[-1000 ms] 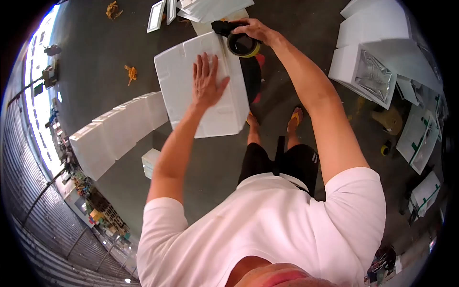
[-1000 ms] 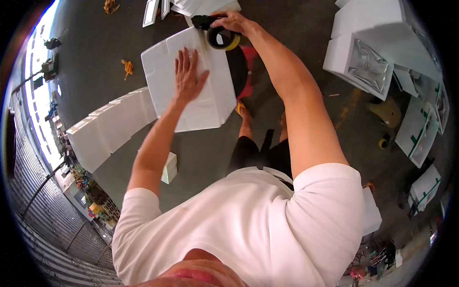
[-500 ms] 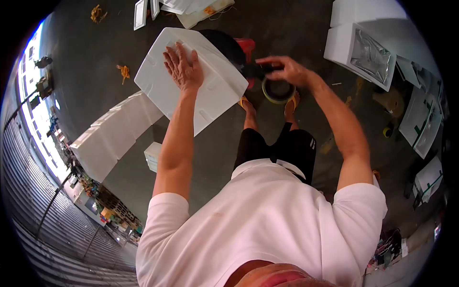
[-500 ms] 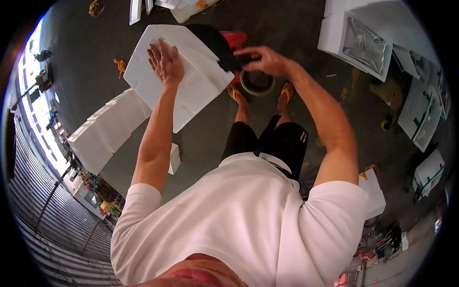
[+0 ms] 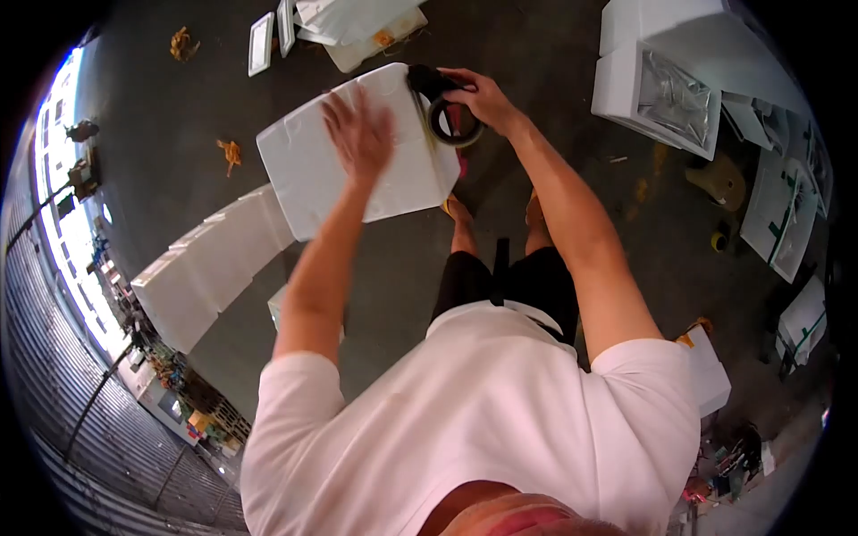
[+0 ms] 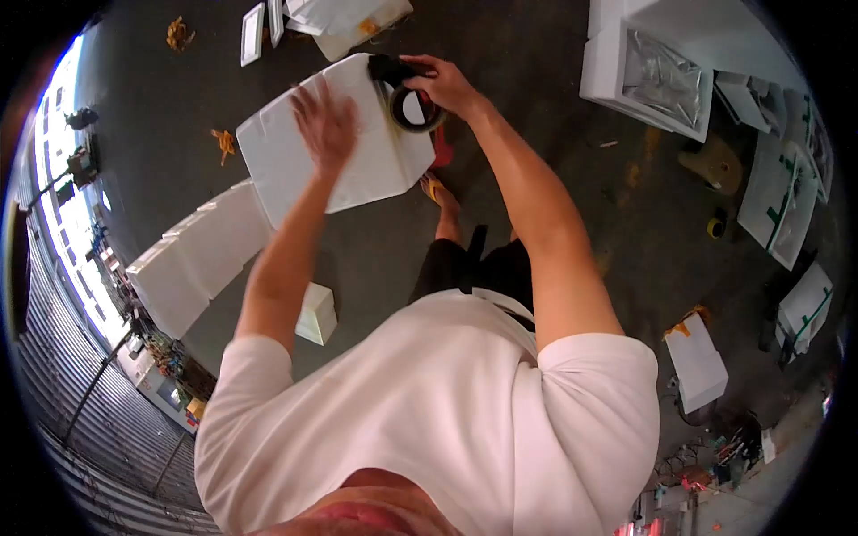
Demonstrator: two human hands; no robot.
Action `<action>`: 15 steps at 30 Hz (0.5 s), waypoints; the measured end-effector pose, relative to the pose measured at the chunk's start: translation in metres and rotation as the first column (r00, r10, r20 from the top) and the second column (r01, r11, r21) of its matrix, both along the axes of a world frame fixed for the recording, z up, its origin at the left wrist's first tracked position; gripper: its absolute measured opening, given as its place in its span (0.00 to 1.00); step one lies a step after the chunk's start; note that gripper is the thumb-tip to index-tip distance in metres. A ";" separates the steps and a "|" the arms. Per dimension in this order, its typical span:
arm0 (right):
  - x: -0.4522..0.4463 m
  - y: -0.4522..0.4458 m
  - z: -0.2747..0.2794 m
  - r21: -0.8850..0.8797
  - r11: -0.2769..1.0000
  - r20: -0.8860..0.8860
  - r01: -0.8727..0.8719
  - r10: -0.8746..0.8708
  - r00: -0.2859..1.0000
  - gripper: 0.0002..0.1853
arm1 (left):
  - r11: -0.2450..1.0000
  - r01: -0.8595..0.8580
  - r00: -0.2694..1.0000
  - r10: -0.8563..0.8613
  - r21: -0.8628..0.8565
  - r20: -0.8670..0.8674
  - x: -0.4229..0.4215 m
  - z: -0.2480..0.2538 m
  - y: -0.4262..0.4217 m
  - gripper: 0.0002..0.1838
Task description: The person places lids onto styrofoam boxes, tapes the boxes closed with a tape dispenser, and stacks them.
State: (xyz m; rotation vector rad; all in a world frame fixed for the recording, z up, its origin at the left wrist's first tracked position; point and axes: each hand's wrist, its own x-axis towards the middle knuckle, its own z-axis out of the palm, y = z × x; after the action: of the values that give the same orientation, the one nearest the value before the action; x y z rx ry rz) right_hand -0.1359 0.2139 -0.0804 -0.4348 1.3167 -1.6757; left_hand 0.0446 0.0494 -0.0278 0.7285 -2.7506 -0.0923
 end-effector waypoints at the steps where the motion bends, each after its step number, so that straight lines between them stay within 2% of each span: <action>1: -0.022 -0.017 0.000 0.025 0.995 -0.068 -0.100 0.102 0.992 0.24 | 0.999 0.021 0.993 -0.024 0.030 0.115 0.007 0.015 0.030 0.35; 2: -0.039 -0.029 0.001 0.062 0.978 -0.122 -0.201 0.208 0.971 0.23 | 0.997 0.033 0.970 -0.048 0.068 0.239 0.012 0.024 0.049 0.34; 3: -0.050 -0.040 0.003 0.061 0.966 -0.150 -0.252 0.258 0.954 0.24 | 0.997 0.038 0.967 -0.055 0.070 0.248 0.009 0.025 0.045 0.34; 4: -0.057 -0.047 0.003 0.078 0.950 -0.233 -0.301 0.311 0.921 0.24 | 0.997 0.000 0.973 -0.018 0.077 0.229 0.003 0.025 0.039 0.35; 6: -0.067 -0.039 0.014 0.131 0.887 -0.285 -0.443 0.462 0.840 0.24 | 0.995 -0.052 0.978 0.033 0.083 0.206 -0.006 0.019 0.034 0.35; 8: -0.062 -0.004 0.020 0.153 0.841 -0.249 -0.519 0.541 0.803 0.24 | 0.983 -0.158 0.976 0.142 0.091 0.163 -0.012 0.014 0.026 0.36; 10: -0.054 0.049 0.026 0.066 0.854 -0.255 -0.516 0.514 0.819 0.26 | 0.974 -0.209 0.969 0.194 0.089 0.150 -0.020 0.015 0.025 0.35; 12: -0.035 0.092 0.031 0.096 0.837 -0.133 -0.539 0.548 0.826 0.28 | 0.960 -0.260 0.957 0.241 0.106 0.164 -0.025 0.014 0.022 0.36; 14: -0.001 0.105 0.037 0.112 0.873 0.017 -0.474 0.476 0.879 0.29 | 0.953 -0.289 0.949 0.272 0.094 0.162 -0.029 0.013 0.016 0.36; 15: 0.010 0.103 0.037 0.116 0.924 -0.060 -0.364 0.372 0.926 0.28 | 0.945 -0.315 0.939 0.298 0.084 0.170 -0.030 0.011 0.016 0.36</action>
State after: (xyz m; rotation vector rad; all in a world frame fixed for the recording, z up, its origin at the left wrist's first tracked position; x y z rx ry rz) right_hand -0.1254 0.3171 -0.0437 -0.6513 1.2810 -1.2827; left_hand 0.0145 0.0659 -0.0167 1.2355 -2.7523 -0.1256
